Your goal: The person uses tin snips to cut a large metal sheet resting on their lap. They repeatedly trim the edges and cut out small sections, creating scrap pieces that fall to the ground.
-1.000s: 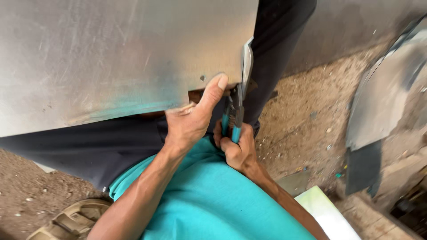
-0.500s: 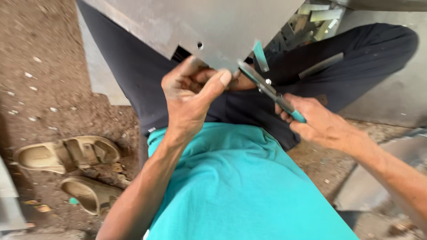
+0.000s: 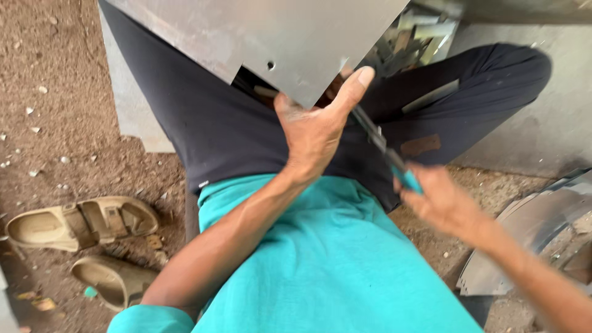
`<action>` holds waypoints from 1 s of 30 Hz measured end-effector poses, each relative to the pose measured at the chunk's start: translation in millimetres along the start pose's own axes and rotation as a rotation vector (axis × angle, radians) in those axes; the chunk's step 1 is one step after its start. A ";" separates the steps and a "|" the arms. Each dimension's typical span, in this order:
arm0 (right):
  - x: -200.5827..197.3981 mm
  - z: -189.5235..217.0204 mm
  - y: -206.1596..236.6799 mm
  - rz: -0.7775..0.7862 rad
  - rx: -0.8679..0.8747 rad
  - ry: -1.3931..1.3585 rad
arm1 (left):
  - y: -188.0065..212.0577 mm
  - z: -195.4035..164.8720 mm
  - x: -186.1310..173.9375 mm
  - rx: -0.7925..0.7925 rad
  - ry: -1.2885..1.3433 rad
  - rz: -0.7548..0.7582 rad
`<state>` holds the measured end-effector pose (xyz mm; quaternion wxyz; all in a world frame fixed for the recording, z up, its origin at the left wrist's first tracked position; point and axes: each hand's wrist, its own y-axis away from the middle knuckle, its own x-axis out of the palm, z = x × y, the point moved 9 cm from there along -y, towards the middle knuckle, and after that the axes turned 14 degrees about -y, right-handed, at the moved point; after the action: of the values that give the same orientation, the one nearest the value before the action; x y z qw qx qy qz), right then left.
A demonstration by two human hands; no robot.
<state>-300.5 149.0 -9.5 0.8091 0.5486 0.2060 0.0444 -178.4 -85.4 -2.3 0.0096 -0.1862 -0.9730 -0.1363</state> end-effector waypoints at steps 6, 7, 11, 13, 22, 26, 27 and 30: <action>39.0 -16.8 30.6 0.017 0.112 0.095 | 6.9 43.4 -4.8 -0.157 -0.239 0.031; 41.9 -15.6 31.3 0.032 0.124 0.155 | 1.1 37.9 -4.0 -0.051 -0.193 0.157; 35.2 -14.3 36.2 0.034 0.217 0.218 | -16.9 3.1 -34.9 0.325 -0.348 0.658; 16.4 -0.6 40.2 -0.180 0.120 0.067 | -44.5 -2.7 -71.0 0.029 0.202 0.639; 36.3 44.7 34.6 -0.593 -0.531 -0.370 | -67.5 -26.9 -56.5 -0.099 -0.063 -0.096; 51.3 40.9 -16.7 -0.481 -0.499 -0.432 | 56.6 -78.3 73.6 0.467 -0.444 1.377; 50.7 42.8 -32.7 -0.438 -0.448 -0.462 | 50.3 -103.0 70.4 0.605 -0.452 1.272; 31.4 91.5 -63.7 -0.128 -0.708 -1.275 | -22.7 -143.7 32.5 0.599 -0.961 0.848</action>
<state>-246.7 53.8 -47.5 0.9016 0.1604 -0.3000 -0.2671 -221.5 -132.6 132.3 -0.3176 -0.5781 -0.7087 0.2502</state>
